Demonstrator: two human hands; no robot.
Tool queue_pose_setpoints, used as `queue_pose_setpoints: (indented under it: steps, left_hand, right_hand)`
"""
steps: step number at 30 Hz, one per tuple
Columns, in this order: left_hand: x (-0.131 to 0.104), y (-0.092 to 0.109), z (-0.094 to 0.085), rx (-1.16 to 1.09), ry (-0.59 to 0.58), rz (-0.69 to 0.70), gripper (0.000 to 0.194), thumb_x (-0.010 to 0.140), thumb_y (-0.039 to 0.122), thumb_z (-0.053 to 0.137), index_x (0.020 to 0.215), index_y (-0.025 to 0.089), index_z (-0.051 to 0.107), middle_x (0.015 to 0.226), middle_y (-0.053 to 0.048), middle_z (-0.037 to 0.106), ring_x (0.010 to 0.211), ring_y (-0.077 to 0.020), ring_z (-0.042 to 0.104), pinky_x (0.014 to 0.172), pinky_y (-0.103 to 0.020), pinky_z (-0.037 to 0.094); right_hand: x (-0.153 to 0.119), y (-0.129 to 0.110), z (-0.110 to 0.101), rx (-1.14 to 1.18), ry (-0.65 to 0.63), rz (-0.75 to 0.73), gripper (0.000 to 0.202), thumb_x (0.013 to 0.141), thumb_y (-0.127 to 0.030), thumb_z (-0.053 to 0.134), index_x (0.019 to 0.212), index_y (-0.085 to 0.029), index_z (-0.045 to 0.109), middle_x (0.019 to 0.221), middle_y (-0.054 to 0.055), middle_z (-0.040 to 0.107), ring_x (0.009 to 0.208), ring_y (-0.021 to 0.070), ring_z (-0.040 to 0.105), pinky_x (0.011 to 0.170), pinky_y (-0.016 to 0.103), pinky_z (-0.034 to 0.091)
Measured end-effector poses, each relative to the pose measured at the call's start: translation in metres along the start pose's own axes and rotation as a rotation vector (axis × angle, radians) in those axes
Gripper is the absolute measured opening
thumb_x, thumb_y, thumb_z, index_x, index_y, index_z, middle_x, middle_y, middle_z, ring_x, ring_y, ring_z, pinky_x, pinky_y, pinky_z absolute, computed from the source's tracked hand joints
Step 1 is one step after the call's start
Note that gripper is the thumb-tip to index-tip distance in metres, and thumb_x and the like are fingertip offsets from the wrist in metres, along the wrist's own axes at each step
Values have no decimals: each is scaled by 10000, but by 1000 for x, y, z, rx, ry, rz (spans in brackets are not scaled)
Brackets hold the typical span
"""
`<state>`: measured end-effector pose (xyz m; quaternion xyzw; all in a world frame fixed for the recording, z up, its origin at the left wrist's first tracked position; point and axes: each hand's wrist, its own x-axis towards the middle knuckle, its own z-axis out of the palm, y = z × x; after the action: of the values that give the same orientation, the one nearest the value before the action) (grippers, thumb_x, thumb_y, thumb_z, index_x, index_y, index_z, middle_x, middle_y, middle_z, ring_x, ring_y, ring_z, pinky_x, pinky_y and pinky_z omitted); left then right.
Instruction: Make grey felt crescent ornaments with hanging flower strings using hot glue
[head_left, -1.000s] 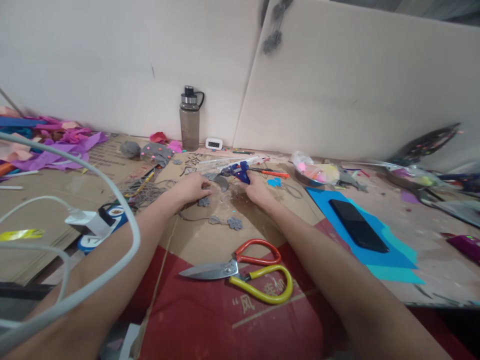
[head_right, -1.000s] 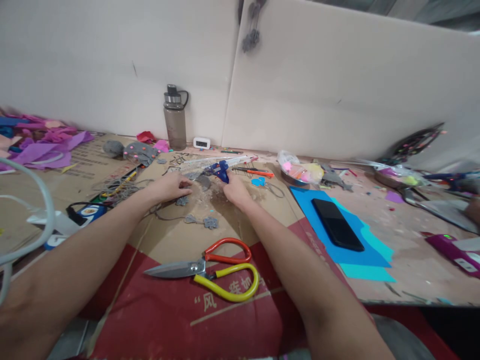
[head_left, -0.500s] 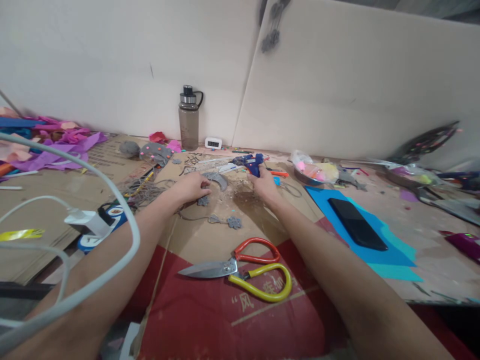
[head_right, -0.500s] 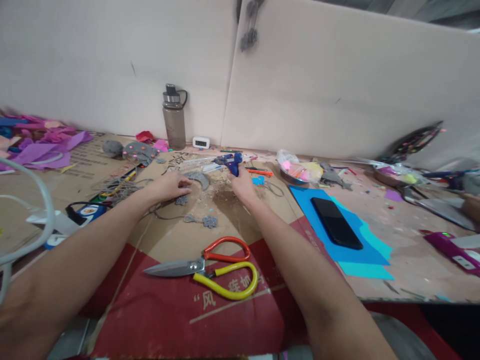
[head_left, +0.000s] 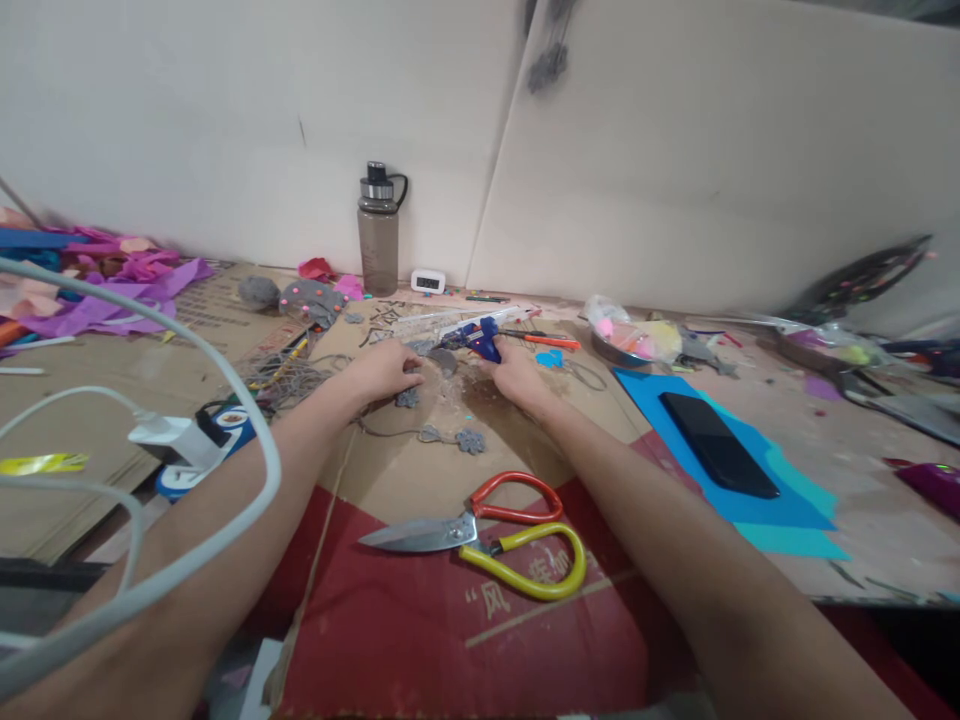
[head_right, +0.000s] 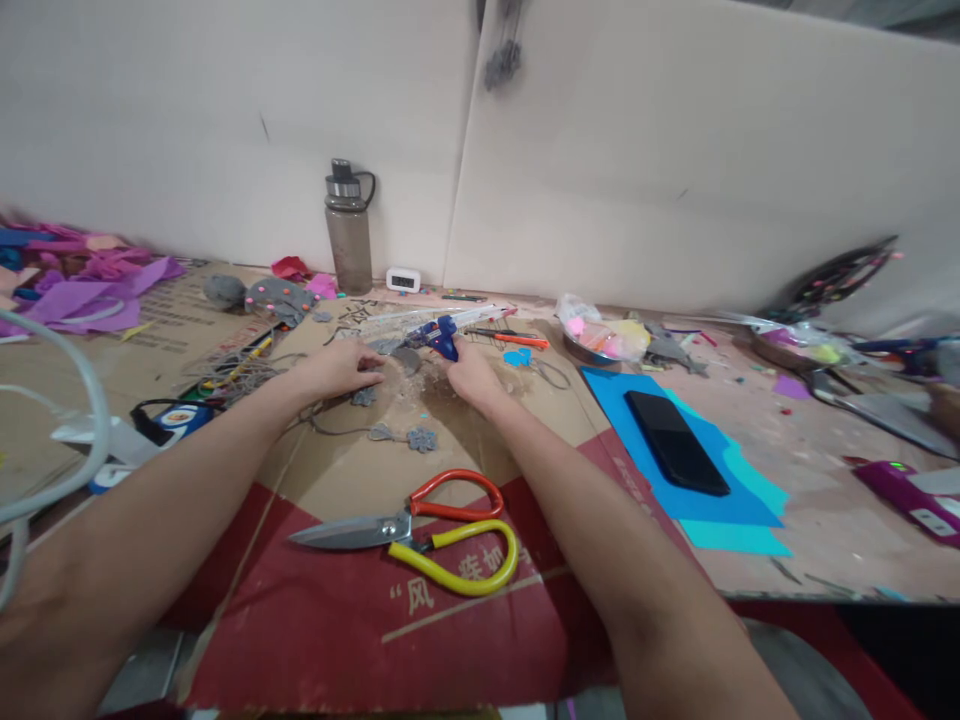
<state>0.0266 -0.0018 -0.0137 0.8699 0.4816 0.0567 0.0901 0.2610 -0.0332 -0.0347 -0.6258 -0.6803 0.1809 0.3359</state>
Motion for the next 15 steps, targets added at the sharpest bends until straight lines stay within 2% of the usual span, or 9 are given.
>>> queue_pose_setpoints:
  steps: [3, 7, 15]
  left_hand:
    - [0, 0, 0, -9, 9, 17, 349, 759, 404, 578, 989, 186, 724, 894, -80, 722, 754, -193, 626, 674, -251, 435]
    - [-2, 1, -2, -18, 4, 17, 347, 759, 402, 572, 995, 193, 719, 877, -69, 722, 734, -187, 621, 668, -252, 433]
    - [-1, 1, 0, -40, 25, -7, 292, 736, 393, 613, 907, 188, 731, 787, -62, 713, 754, -198, 632, 677, -247, 441]
  right_hand:
    - [2, 5, -2, -12, 41, 30, 403, 799, -229, 553, 1194, -150, 558, 1123, 126, 656, 1010, 250, 612, 905, 380, 445]
    - [1, 2, -5, 32, 53, -13, 367, 795, -206, 542, 1158, -158, 569, 1104, 101, 663, 990, 230, 614, 908, 366, 443]
    - [-3, -13, 2, -5, -51, -20, 380, 826, -234, 535, 1191, -127, 548, 1179, 157, 622, 1068, 266, 586, 946, 392, 416]
